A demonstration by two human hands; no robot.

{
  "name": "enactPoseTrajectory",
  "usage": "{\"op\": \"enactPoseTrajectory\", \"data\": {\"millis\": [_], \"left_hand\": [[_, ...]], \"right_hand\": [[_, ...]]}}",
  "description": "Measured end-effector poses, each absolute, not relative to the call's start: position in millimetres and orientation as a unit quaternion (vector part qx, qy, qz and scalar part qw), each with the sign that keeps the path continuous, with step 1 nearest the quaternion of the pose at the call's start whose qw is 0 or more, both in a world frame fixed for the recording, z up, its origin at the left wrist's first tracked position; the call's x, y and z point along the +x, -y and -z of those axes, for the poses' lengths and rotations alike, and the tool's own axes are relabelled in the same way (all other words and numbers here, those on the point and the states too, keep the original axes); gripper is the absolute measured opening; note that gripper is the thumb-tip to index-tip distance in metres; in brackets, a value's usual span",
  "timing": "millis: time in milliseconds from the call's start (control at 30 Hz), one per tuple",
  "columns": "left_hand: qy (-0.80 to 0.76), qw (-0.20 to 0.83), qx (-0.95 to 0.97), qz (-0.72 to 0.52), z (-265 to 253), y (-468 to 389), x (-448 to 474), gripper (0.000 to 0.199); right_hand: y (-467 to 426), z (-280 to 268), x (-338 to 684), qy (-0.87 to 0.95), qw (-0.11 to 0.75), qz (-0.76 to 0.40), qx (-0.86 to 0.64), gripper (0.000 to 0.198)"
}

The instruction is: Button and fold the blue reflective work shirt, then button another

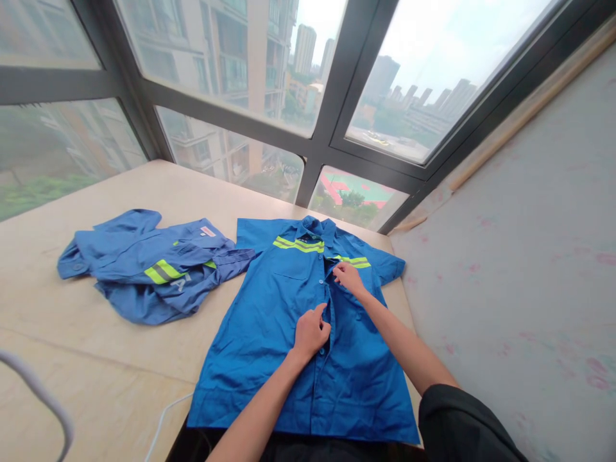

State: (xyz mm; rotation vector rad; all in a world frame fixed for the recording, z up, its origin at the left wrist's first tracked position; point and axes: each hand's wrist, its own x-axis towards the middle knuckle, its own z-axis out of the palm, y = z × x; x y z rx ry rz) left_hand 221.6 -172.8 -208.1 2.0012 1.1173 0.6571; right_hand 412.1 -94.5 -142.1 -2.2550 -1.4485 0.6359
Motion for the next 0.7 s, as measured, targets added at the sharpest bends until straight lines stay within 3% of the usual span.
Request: {"op": "enactPoseTrajectory", "data": {"millis": [133, 233, 400, 533, 700], "left_hand": [[-0.419, 0.403, 0.767, -0.271, 206.6, 173.5, 217.9, 0.052], [-0.413, 0.434, 0.746, -0.29, 207.0, 174.3, 215.6, 0.047], [-0.413, 0.428, 0.742, -0.311, 210.5, 175.5, 215.3, 0.035], [-0.405, 0.4, 0.762, -0.308, 212.9, 175.8, 215.9, 0.033], [-0.404, 0.387, 0.77, -0.308, 212.8, 174.9, 216.9, 0.029]], "right_hand": [[67.7, 131.6, 414.4, 0.548, 0.165, -0.118, -0.811, 0.042], [42.8, 128.3, 418.0, 0.589, 0.092, -0.122, -0.794, 0.049], [14.3, 137.7, 418.5, 0.599, -0.018, -0.157, -0.785, 0.035], [8.5, 138.2, 427.1, 0.574, -0.012, -0.132, -0.808, 0.024], [13.0, 127.2, 455.5, 0.514, 0.064, -0.093, -0.85, 0.023]]}}
